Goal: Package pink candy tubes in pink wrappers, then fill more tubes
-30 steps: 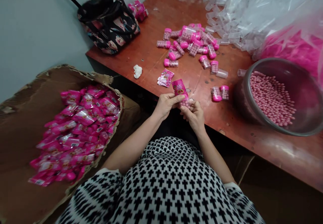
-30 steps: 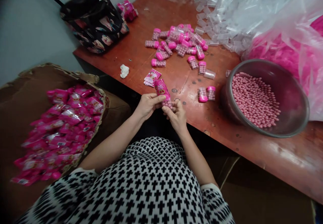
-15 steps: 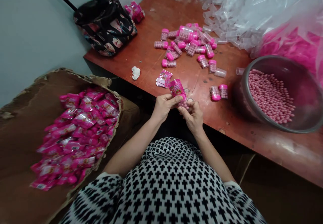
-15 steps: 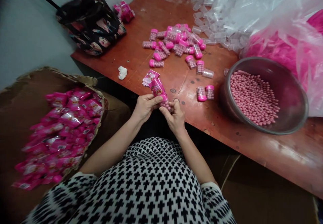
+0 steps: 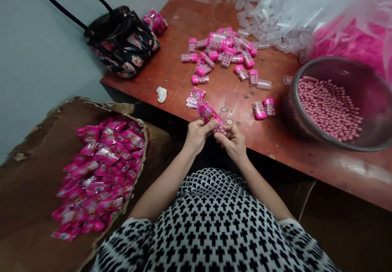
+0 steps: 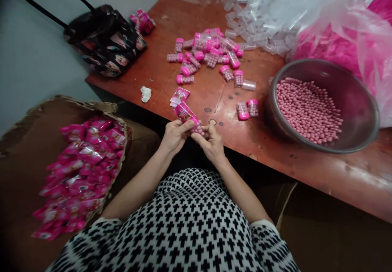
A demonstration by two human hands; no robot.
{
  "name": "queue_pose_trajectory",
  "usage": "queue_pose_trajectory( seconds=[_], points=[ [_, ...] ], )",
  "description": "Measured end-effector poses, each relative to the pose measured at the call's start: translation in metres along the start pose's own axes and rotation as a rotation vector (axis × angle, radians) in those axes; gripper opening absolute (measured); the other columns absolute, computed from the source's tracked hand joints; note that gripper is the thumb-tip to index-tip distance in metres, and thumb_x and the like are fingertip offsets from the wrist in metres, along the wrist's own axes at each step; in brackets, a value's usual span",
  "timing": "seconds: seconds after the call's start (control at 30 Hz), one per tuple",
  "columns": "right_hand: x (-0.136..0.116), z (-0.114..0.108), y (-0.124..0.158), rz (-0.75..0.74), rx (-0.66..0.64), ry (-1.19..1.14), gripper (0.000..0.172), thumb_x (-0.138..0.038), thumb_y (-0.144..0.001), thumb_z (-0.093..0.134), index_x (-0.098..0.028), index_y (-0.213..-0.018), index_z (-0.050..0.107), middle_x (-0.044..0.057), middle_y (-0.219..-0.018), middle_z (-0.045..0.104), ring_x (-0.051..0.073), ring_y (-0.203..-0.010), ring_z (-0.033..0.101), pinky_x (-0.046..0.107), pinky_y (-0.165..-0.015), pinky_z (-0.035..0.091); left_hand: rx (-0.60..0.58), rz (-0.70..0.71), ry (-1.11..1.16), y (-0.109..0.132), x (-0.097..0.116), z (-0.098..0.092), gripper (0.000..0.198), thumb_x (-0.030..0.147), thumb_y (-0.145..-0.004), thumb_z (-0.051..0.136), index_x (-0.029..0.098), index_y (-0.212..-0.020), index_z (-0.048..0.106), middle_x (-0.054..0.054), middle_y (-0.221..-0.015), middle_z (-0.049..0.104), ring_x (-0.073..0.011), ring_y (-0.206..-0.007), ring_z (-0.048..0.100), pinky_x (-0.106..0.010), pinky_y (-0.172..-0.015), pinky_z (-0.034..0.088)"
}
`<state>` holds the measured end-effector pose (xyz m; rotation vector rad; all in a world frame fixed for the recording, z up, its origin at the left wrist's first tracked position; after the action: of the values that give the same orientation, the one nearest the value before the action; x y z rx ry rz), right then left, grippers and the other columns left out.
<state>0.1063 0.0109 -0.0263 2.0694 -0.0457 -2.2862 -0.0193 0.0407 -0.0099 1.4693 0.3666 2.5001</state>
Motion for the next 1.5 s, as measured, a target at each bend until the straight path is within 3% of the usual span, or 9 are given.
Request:
queue_pose_trajectory(
  seconds=[0.2,0.33,0.57,0.83,1.0,1.13,1.27,1.4,1.5],
  points=[
    [0.004,0.001,-0.001,0.136,-0.104,-0.193,0.033,-0.040,-0.071,0.071,-0.021,-0.079,0.046,-0.007,-0.054,0.063,0.005,-0.033,0.046,0.013,-0.029,0.028,-0.247,-0.094,-0.122,0.005,0.001,-0.005,0.028,0.032,-0.058,0.080,0.008,-0.067,0.070,-0.009,-0.068,0.069,-0.0168,-0.059,0.063,-0.028,-0.056,0.050],
    [0.001,0.001,-0.001,0.085,-0.028,-0.180,0.030,-0.036,-0.070,0.073,-0.021,-0.082,0.051,-0.007,-0.055,0.062,0.005,-0.037,0.049,0.013,-0.032,0.035,-0.185,-0.100,-0.097,0.010,-0.005,-0.003,0.029,0.035,-0.062,0.078,0.008,-0.068,0.070,-0.006,-0.059,0.065,-0.0135,-0.050,0.058,-0.028,-0.052,0.049],
    [0.004,-0.004,0.002,0.112,-0.156,-0.285,0.037,-0.041,-0.074,0.069,-0.021,-0.102,0.054,-0.002,-0.075,0.069,0.012,-0.057,0.065,0.025,-0.053,0.057,0.016,-0.091,0.060,0.014,-0.005,0.000,0.031,0.031,-0.051,0.085,0.008,-0.062,0.067,-0.005,-0.063,0.066,-0.0114,-0.056,0.061,-0.025,-0.056,0.050],
    [0.004,0.007,-0.011,0.160,-0.235,-0.360,0.043,-0.037,-0.067,0.076,-0.023,-0.090,0.043,-0.008,-0.054,0.064,0.011,-0.043,0.061,0.018,-0.041,0.050,-0.194,-0.106,-0.008,0.026,-0.008,-0.002,0.028,0.034,-0.064,0.078,0.008,-0.064,0.067,-0.004,-0.055,0.061,-0.0125,-0.050,0.058,-0.027,-0.054,0.048],
    [-0.001,0.012,-0.012,0.139,-0.239,-0.321,0.039,-0.036,-0.069,0.074,-0.021,-0.088,0.044,-0.004,-0.064,0.070,0.010,-0.045,0.061,0.017,-0.040,0.049,0.115,0.152,0.135,0.050,0.021,-0.032,0.032,0.045,-0.066,0.075,0.017,-0.079,0.070,-0.006,-0.084,0.073,-0.0181,-0.076,0.068,-0.033,-0.075,0.054],
    [0.000,0.006,-0.015,0.146,-0.184,-0.257,0.033,-0.040,-0.072,0.070,-0.021,-0.085,0.046,-0.003,-0.062,0.069,0.009,-0.043,0.059,0.016,-0.038,0.045,0.431,0.456,0.150,0.063,0.047,-0.070,0.063,0.076,-0.071,0.045,0.027,-0.106,0.065,-0.003,-0.104,0.071,-0.0189,-0.094,0.066,-0.033,-0.087,0.052],
    [0.001,0.006,-0.016,0.171,-0.169,-0.194,0.031,-0.044,-0.075,0.067,-0.020,-0.081,0.048,-0.003,-0.061,0.068,0.008,-0.043,0.058,0.017,-0.039,0.044,0.436,0.481,-0.296,0.019,0.043,-0.080,0.061,0.065,-0.072,0.057,0.026,-0.118,0.059,-0.008,-0.119,0.065,-0.0241,-0.109,0.061,-0.039,-0.098,0.044],
    [0.000,0.010,-0.013,0.182,-0.198,-0.134,0.031,-0.047,-0.075,0.065,-0.019,-0.079,0.051,-0.002,-0.061,0.067,0.008,-0.044,0.058,0.017,-0.040,0.044,0.304,0.611,-0.962,-0.054,0.037,-0.067,0.044,0.049,-0.075,0.064,0.023,-0.111,0.065,-0.009,-0.135,0.052,-0.0290,-0.135,0.035,-0.047,-0.113,0.021],
    [-0.002,0.007,-0.012,0.190,-0.189,-0.091,0.031,-0.046,-0.075,0.065,-0.018,-0.077,0.053,-0.001,-0.060,0.067,0.008,-0.045,0.057,0.017,-0.041,0.044,0.274,0.611,-1.166,-0.089,0.032,-0.063,0.032,0.040,-0.078,0.064,0.023,-0.105,0.068,-0.008,-0.136,0.051,-0.0320,-0.136,0.030,-0.055,-0.113,0.010]
  ],
)
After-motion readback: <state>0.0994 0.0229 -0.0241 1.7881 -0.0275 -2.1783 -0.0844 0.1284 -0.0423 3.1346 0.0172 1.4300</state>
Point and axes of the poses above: each hand's wrist, its own y-axis away from the middle knuckle, its own z-axis out of the palm, x = y × z, the point moved 2 cm from there along -y, towards the middle knuckle
